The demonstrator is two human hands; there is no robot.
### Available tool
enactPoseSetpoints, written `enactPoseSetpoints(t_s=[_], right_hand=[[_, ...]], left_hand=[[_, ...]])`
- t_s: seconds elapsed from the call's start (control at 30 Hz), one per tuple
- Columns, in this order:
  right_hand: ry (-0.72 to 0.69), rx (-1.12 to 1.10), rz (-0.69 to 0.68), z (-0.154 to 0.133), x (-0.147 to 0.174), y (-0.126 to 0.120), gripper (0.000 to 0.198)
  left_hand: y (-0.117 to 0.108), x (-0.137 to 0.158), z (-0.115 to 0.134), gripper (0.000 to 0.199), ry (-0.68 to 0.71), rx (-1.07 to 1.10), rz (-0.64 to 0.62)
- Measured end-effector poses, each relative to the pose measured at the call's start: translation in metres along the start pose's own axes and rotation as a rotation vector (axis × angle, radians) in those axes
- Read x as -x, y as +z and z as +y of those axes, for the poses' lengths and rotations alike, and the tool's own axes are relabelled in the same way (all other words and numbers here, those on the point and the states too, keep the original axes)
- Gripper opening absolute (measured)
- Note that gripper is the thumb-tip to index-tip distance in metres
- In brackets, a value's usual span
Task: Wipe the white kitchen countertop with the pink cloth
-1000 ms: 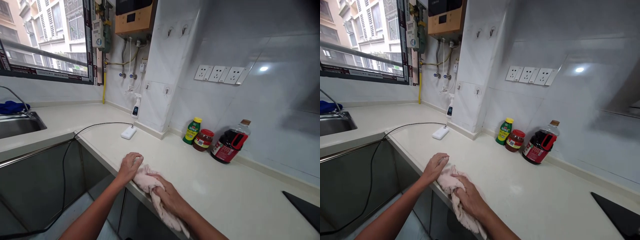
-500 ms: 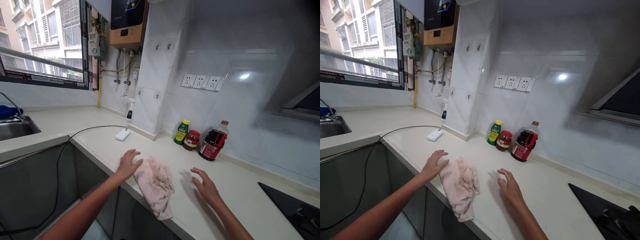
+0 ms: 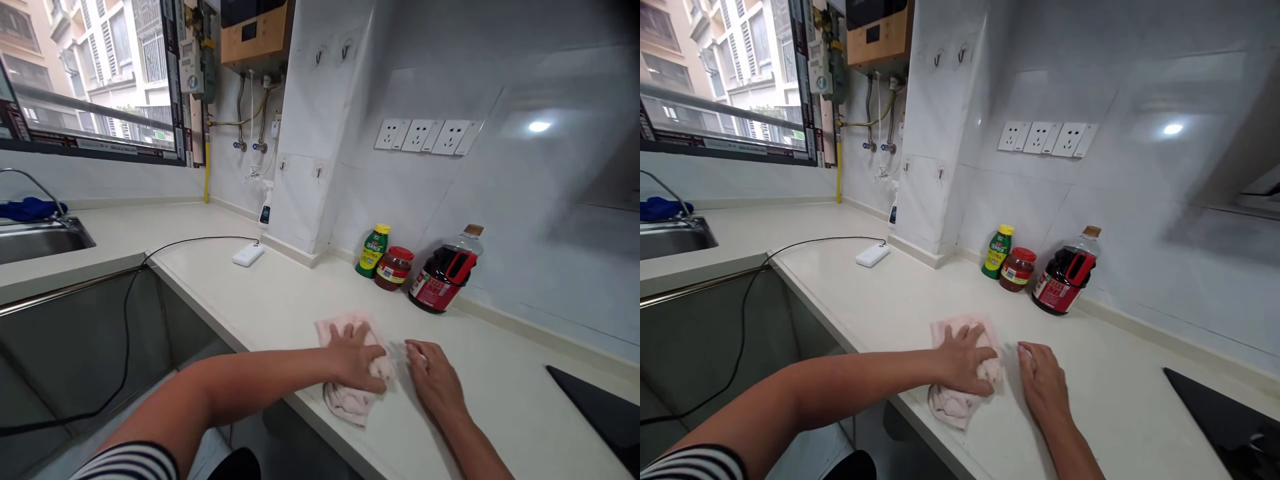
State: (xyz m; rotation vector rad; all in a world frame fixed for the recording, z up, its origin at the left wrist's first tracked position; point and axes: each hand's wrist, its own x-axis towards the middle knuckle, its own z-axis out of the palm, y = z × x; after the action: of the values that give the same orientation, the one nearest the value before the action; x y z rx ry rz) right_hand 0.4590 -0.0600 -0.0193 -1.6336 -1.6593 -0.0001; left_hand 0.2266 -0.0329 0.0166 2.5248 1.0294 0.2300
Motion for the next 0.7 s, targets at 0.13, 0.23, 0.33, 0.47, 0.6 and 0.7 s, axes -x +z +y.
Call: enactPoseSetpoints(t_s=[0.13,0.23,0.33,0.47,0.6,0.7], right_hand=[[0.188,0.07,0.117,0.021,-0.002,-0.019,0.06],[0.231,0.07,0.092,0.025,0.001,-0.026,0.061],[0.208,0.04,0.036,0.018,0.007,-0.022,0.06],[0.136,-0.049,-0.085,-0.003,0.016,-0.008,0.057],[0.039,-0.141,-0.249,-0.021,0.022,0.005,0.052],[-0.026,-0.132,-0.351,-0.024,0.021,0.009,0.048]], left_hand=[[0.0,-0.036,0.015,0.084,0.023,-0.025,-0.048],[-0.008,-0.022,0.015,0.079,0.068,-0.047,-0.068],[-0.019,0.029,-0.004,0.065,0.178,-0.049,-0.071],[-0.044,0.107,-0.063,0.055,0.061,-0.066,0.064],[-0.077,0.139,-0.137,0.051,-0.341,-0.22,0.236],[-0.094,0.129,-0.175,0.06,-0.436,-0.246,0.239]])
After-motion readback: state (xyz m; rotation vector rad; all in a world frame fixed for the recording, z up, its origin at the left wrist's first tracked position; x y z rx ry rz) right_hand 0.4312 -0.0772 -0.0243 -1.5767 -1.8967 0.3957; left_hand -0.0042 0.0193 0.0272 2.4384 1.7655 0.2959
